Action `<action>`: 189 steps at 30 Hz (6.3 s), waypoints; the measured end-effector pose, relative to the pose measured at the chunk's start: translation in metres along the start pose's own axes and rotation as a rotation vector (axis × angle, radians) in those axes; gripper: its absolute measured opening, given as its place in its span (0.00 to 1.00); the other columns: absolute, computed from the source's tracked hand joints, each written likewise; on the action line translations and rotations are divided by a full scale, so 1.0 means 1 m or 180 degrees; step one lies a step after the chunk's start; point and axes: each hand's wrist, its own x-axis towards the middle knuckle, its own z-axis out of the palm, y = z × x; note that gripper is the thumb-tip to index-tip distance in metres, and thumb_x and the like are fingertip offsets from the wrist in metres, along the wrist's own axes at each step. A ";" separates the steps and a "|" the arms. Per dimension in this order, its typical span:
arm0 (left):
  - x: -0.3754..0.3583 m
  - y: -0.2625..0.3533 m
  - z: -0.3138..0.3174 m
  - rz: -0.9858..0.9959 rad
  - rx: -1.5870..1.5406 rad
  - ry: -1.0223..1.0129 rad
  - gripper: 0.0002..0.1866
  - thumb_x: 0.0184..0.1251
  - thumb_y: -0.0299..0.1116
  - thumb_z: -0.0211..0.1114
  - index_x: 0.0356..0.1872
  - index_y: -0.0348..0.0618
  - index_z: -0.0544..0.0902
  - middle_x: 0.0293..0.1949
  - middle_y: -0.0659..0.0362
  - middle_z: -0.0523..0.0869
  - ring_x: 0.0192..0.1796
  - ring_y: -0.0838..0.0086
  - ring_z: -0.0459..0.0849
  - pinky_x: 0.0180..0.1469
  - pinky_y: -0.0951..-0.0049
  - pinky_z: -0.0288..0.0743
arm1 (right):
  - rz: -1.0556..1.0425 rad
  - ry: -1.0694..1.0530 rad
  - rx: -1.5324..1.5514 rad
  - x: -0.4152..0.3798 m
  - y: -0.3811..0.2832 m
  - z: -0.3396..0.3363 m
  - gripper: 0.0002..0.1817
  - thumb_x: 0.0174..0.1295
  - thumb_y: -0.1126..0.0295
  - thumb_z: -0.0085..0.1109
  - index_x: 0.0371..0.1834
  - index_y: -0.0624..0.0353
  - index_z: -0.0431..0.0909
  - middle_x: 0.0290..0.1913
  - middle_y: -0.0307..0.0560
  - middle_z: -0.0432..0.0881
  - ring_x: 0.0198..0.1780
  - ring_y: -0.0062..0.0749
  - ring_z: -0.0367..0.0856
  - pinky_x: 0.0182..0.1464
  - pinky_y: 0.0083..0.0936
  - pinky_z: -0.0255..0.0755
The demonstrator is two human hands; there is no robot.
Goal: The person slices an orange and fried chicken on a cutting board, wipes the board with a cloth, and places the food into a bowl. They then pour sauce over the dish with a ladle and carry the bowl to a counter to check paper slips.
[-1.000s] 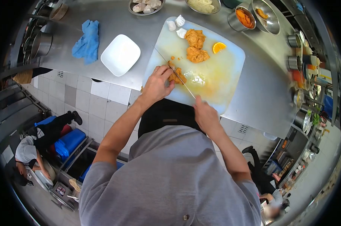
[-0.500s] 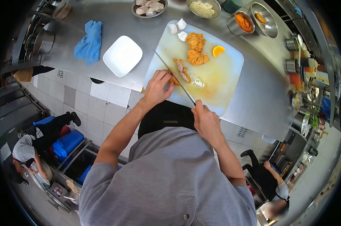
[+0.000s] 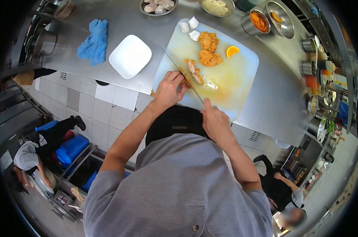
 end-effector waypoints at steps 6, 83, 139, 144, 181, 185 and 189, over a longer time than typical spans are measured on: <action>-0.003 -0.002 0.003 -0.0019 -0.0154 0.0210 0.14 0.51 0.21 0.72 0.40 0.34 0.83 0.45 0.48 0.84 0.48 0.51 0.82 0.50 0.59 0.81 | 0.0177 -0.0019 0.0029 -0.017 0.026 0.030 0.11 0.75 0.67 0.53 0.54 0.59 0.67 0.34 0.67 0.83 0.33 0.67 0.84 0.35 0.57 0.77; 0.028 -0.078 -0.098 -0.0723 0.0429 0.0546 0.22 0.56 0.24 0.68 0.55 0.36 0.81 0.52 0.46 0.84 0.54 0.52 0.83 0.57 0.55 0.75 | 0.0806 0.0752 0.1520 -0.065 0.076 -0.006 0.10 0.73 0.70 0.59 0.51 0.62 0.72 0.27 0.59 0.80 0.25 0.54 0.79 0.30 0.40 0.70; 0.028 0.049 0.018 0.0312 0.0080 -0.0626 0.19 0.53 0.27 0.72 0.47 0.38 0.80 0.49 0.51 0.80 0.54 0.53 0.79 0.57 0.58 0.75 | 0.0390 0.0818 0.0755 -0.069 0.067 -0.001 0.09 0.74 0.68 0.57 0.47 0.60 0.70 0.29 0.61 0.81 0.28 0.64 0.81 0.29 0.52 0.73; 0.043 0.049 0.024 0.0424 0.0333 -0.0736 0.18 0.52 0.27 0.70 0.46 0.38 0.80 0.46 0.50 0.81 0.51 0.53 0.79 0.55 0.58 0.77 | 0.0493 0.0657 0.0283 -0.072 0.061 -0.013 0.09 0.74 0.67 0.56 0.48 0.59 0.70 0.30 0.60 0.81 0.26 0.63 0.82 0.28 0.52 0.76; 0.027 0.031 0.026 0.0335 -0.0276 -0.0313 0.15 0.51 0.22 0.69 0.42 0.36 0.82 0.44 0.49 0.83 0.49 0.52 0.81 0.53 0.57 0.80 | -0.0029 0.0760 0.0704 0.020 0.071 0.040 0.11 0.71 0.73 0.57 0.46 0.61 0.64 0.30 0.64 0.81 0.33 0.68 0.81 0.34 0.56 0.73; 0.022 0.027 0.027 0.0325 -0.0206 -0.0150 0.13 0.51 0.20 0.69 0.40 0.36 0.82 0.43 0.50 0.84 0.47 0.52 0.82 0.50 0.58 0.81 | -0.0034 0.0691 0.0779 0.003 0.075 0.028 0.09 0.73 0.70 0.55 0.47 0.60 0.66 0.30 0.65 0.81 0.29 0.68 0.82 0.31 0.55 0.75; 0.025 0.024 0.029 0.0334 -0.0141 -0.0153 0.11 0.52 0.19 0.70 0.38 0.35 0.83 0.42 0.51 0.85 0.46 0.53 0.83 0.49 0.59 0.81 | 0.0172 0.0378 0.0477 -0.038 0.047 -0.005 0.10 0.73 0.68 0.55 0.48 0.60 0.66 0.29 0.64 0.81 0.28 0.67 0.82 0.30 0.55 0.76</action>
